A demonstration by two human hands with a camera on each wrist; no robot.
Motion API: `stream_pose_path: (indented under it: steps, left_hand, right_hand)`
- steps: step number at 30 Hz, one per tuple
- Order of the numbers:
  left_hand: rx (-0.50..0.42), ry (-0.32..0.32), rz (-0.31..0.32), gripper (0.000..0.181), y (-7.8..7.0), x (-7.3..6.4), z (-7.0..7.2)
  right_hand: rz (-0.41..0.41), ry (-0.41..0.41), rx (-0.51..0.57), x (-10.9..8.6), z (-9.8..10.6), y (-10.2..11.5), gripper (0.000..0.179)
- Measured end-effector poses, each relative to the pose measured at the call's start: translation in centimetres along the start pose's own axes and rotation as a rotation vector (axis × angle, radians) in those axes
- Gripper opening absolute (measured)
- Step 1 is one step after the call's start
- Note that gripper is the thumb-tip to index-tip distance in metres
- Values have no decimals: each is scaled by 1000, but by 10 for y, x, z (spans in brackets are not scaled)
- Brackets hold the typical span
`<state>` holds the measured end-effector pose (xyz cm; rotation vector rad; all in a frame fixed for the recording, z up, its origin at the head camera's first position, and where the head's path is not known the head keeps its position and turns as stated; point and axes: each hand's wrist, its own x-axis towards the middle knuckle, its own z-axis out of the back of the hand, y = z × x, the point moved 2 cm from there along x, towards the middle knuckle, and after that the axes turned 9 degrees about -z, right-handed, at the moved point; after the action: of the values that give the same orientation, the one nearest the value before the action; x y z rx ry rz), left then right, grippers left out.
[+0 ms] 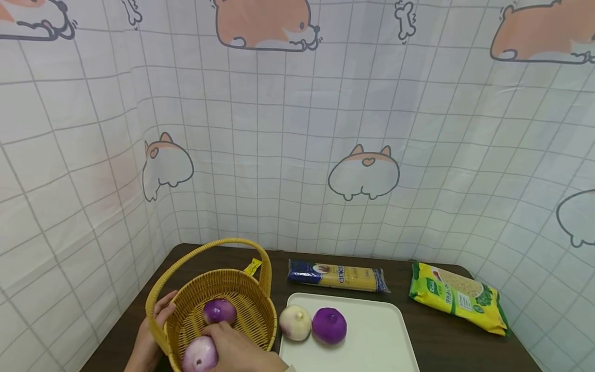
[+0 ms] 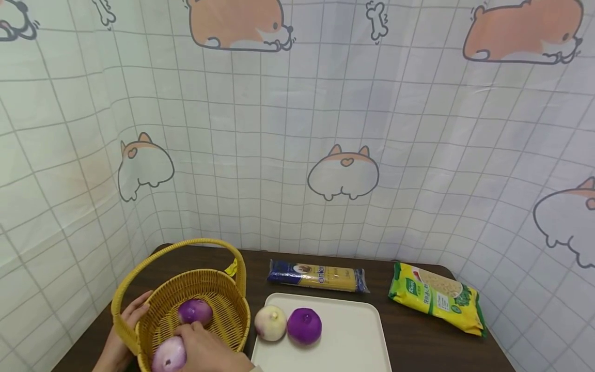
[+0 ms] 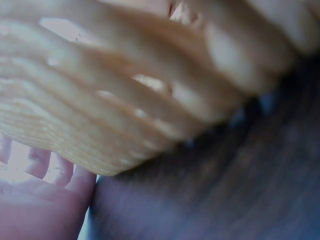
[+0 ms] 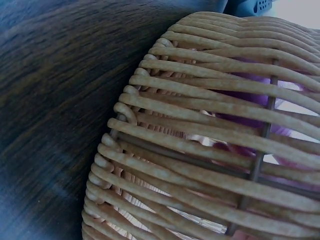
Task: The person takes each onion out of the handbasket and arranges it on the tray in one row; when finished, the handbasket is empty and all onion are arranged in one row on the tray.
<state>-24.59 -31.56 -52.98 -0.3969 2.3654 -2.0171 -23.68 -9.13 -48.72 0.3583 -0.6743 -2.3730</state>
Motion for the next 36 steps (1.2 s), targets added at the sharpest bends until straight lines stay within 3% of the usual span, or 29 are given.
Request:
stream_pose_path:
  steps: [8,14,23,30,36]
  left_hand:
    - [3,0,11,53,-2,-1,0]
    - [14,10,20,57,-6,-4,-2]
    - [32,-9,49,58,-7,-1,-5]
    - [34,-16,50,58,-4,2,-3]
    - [33,-17,68,59,-14,-2,-7]
  right_hand:
    - [-33,51,119,1,-2,0,62]
    - [1,-27,96,-2,1,-2,72]
    - [69,-125,74,-10,10,-1,69]
    - [89,-191,137,-21,23,-1,65]
    - [88,-233,193,-33,36,-7,68]
